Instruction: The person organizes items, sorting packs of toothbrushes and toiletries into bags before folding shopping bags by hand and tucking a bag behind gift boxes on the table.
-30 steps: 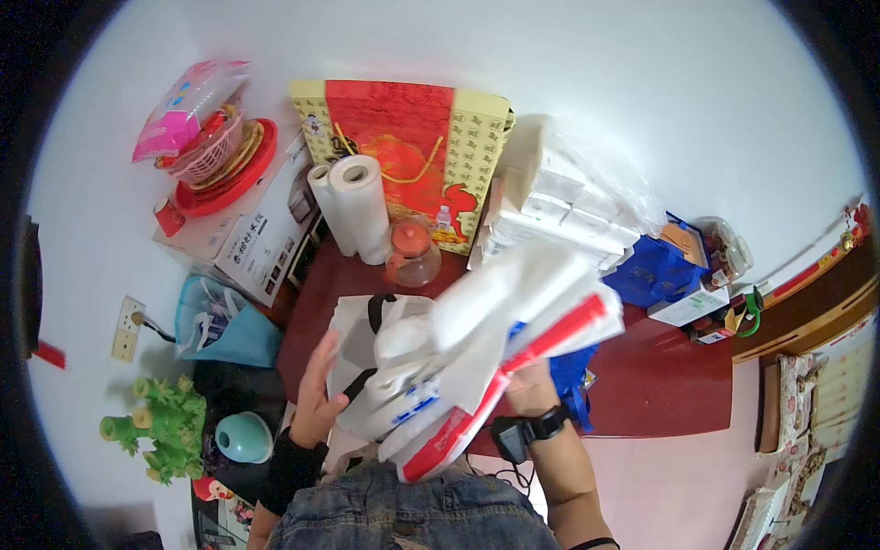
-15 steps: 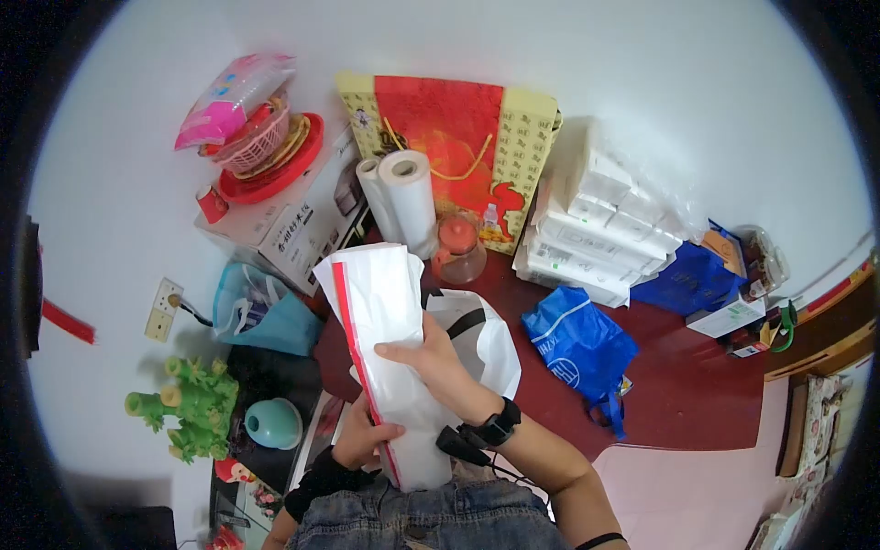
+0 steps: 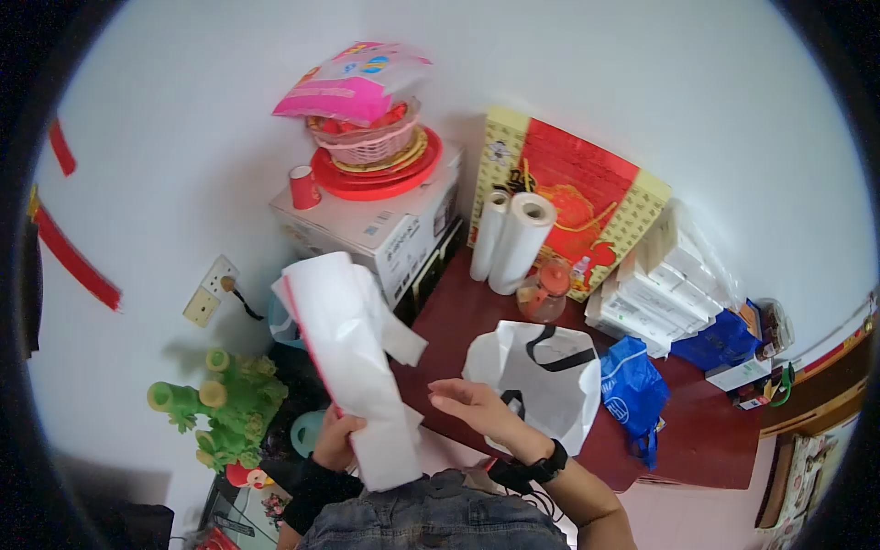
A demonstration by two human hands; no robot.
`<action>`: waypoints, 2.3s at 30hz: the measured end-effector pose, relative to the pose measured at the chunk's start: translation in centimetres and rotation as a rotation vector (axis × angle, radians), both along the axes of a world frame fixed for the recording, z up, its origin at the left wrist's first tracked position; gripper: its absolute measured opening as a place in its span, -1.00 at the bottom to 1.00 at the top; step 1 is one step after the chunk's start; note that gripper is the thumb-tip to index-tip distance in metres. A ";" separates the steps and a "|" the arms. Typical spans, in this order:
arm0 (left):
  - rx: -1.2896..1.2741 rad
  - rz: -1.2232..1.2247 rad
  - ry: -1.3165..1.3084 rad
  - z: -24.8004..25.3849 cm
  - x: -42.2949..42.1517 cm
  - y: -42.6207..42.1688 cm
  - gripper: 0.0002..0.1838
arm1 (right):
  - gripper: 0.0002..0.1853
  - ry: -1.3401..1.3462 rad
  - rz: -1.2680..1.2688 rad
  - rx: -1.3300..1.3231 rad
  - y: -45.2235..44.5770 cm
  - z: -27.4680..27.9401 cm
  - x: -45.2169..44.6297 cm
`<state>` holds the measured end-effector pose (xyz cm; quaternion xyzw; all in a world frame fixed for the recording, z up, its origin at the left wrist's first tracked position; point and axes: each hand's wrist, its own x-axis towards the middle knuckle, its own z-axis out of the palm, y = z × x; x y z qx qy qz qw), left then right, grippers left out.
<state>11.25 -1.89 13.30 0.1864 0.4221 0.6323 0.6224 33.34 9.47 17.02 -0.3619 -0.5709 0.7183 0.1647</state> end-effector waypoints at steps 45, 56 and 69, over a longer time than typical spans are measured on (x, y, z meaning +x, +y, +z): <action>-0.228 0.305 1.498 -12.1 -17.2 12.1 -0.41 | -0.45 0.453 -0.024 0.056 17.0 -0.4 -27.3; -0.373 0.445 0.599 -14.4 -19.3 12.9 -0.75 | -0.30 0.445 -0.182 0.439 17.9 -4.3 -31.9; -0.183 0.702 0.259 -10.1 -18.1 9.8 -0.53 | -0.21 0.064 -0.023 0.703 16.5 -12.0 -34.6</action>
